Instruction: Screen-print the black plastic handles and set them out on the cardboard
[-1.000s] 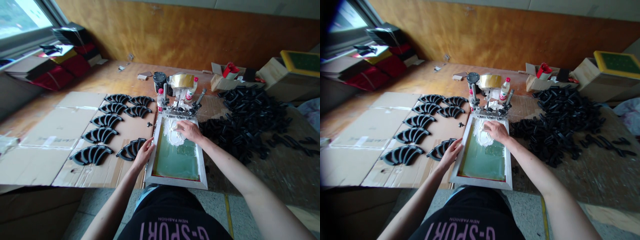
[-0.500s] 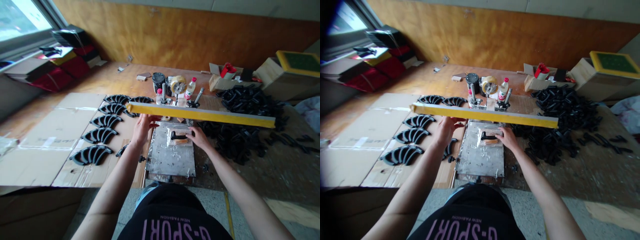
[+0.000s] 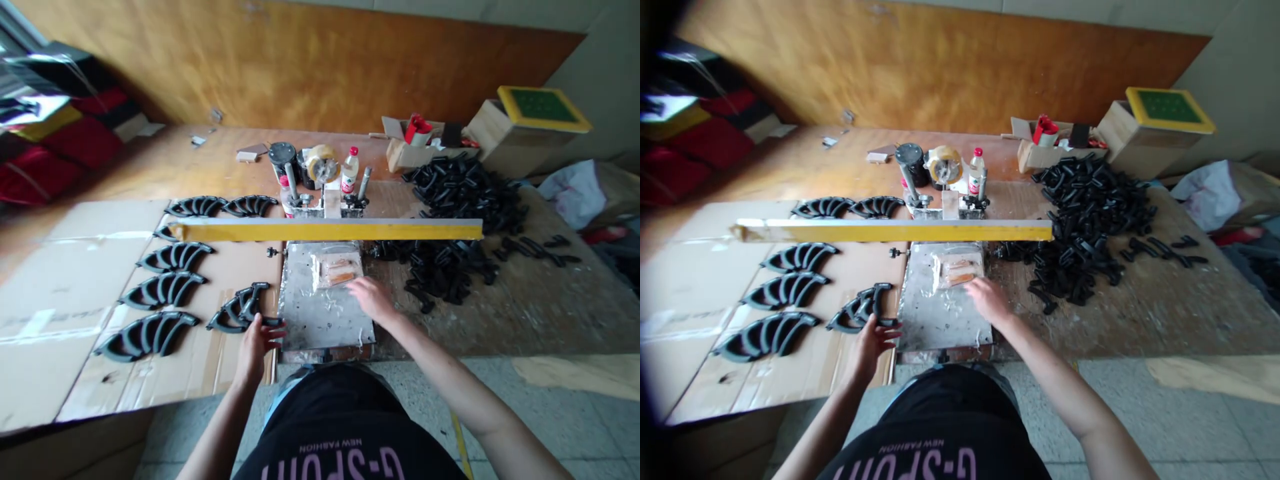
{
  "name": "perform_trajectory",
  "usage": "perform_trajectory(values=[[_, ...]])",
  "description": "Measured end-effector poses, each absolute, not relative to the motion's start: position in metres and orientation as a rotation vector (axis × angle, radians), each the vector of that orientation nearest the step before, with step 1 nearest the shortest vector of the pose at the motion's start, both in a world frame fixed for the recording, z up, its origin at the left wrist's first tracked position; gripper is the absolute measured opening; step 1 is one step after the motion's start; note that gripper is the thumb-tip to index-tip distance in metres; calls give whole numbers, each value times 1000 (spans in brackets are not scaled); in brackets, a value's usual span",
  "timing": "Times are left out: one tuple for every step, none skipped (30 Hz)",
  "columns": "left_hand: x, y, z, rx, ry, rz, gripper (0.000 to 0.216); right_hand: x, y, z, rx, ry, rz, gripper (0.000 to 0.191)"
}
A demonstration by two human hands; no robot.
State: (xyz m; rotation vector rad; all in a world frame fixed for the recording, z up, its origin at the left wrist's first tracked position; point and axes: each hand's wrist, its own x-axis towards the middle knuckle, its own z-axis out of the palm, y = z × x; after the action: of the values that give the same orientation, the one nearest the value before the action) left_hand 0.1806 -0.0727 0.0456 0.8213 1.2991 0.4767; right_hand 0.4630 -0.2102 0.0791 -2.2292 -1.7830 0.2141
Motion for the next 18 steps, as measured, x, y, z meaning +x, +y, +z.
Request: perform_trajectory(values=[[162,-65,38,818,1402,517,47,486,-227,73,-2438,-1653,212,24],[145,-58,30,820,1510,542,49,510,-244,66,-2630,-1538,231,26],[129,-52,23,828,1607,544,50,532,-260,57,-2814,-1430,260,28],[116,-46,16,844,1684,527,52,552,-274,48,-2961,-1359,313,31],[105,-42,10,866,1741,501,53,568,-285,38,-3059,-1336,382,34],[98,-37,5,888,1780,468,55,579,-294,30,-3108,-1333,402,36],[93,-33,1,905,1802,434,56,587,-299,24,-3120,-1346,422,39],[90,-28,-3,919,1814,404,56,591,-301,21,-3110,-1344,431,41],[87,-24,-5,936,1818,378,55,593,-301,21,-3080,-1319,425,43],[86,-20,-7,963,1820,344,54,592,-297,25,-3032,-1269,414,44],[84,-15,-7,997,1821,300,53,590,-290,32,-2961,-1188,417,43],[82,-11,-6,1037,1822,249,53,587,-280,41,-2856,-1089,441,40],[80,-8,-4,1081,1824,194,53,582,-268,51,-2718,-977,489,36],[78,-4,-1,1130,1827,138,53,576,-253,60,-2555,-861,559,31],[77,-1,2,1181,1830,85,54,568,-237,68,-2377,-753,649,28],[78,3,6,1238,1828,43,54,559,-221,75,-2211,-663,734,26],[81,6,10,1307,1823,12,53,549,-204,79,-2077,-601,820,25],[85,10,15,1377,1811,5,53,538,-188,81,-1984,-577,906,24]])
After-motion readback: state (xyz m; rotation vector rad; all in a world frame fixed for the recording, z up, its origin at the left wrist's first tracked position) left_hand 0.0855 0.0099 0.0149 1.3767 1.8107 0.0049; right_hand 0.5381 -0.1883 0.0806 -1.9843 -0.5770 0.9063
